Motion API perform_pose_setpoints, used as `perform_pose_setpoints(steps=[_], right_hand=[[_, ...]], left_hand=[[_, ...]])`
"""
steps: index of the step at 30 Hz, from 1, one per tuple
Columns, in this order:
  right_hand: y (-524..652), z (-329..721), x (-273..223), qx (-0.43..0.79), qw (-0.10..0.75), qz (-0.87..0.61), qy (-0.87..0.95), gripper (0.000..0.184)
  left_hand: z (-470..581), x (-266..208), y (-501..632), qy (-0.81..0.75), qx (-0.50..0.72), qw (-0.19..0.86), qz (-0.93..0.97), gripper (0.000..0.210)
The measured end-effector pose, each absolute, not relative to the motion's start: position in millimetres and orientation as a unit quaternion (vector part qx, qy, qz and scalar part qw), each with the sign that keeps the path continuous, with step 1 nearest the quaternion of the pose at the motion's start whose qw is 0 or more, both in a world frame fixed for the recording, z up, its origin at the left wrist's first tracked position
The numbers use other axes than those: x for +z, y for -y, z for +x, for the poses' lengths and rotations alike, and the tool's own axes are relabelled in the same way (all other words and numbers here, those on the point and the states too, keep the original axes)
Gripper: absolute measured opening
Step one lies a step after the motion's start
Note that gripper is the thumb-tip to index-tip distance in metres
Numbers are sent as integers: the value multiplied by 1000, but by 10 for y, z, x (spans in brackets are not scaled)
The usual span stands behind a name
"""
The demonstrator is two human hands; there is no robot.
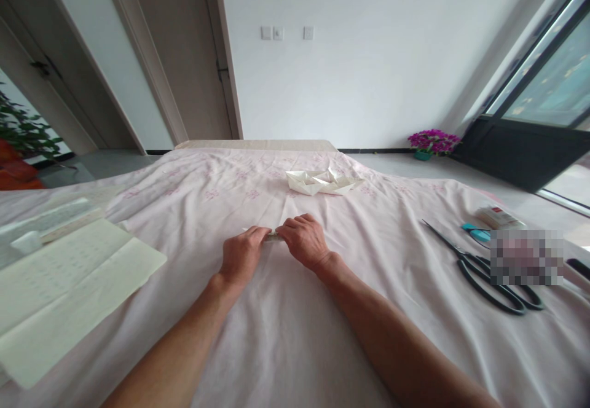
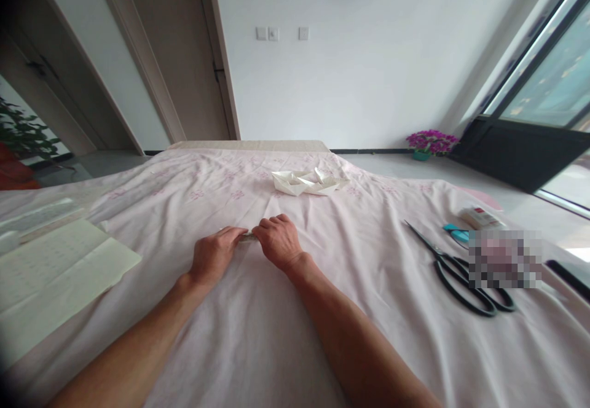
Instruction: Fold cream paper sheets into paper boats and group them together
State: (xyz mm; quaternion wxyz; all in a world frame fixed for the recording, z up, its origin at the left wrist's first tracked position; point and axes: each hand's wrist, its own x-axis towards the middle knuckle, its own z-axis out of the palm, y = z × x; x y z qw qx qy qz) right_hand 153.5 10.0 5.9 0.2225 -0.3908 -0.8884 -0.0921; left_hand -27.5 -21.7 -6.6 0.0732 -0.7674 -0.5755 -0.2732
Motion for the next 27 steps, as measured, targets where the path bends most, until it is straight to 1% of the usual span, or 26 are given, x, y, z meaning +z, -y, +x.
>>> perform_pose_setpoints(steps=[6,10,12,14,16,18,21,23,25,27], right_hand=[[-70,1553,69,-90,240,-415,873,21],[-52,1570,61,-37,250,-428,868,23],[-64,1592,32,16,296,-442,846,25],[-97,1621,-12,68,371,-471,797,29],[-145,1641,-58,143,438,-503,731,38],[-187,1639,-87,257,480,-521,657,52],[-209,1594,-80,447,492,-507,549,70],[-199,1555,-54,526,490,-484,499,77],[-185,1527,-33,556,493,-462,483,77],[-180,1513,-27,554,506,-446,488,71]], left_hand=[[-322,-113,203,566,-286,79,-769,28],[-353,-161,165,552,-337,35,-762,29],[-376,-176,143,536,-388,11,-750,29],[-397,-177,126,513,-445,-2,-734,29],[-403,-163,118,487,-486,-7,-725,31],[-388,-137,121,466,-511,-8,-722,32],[-345,-94,138,452,-533,-5,-715,34],[-324,-73,153,452,-543,-3,-708,35],[-314,-61,172,453,-547,-8,-704,36],[-308,-54,195,452,-554,-25,-699,36]])
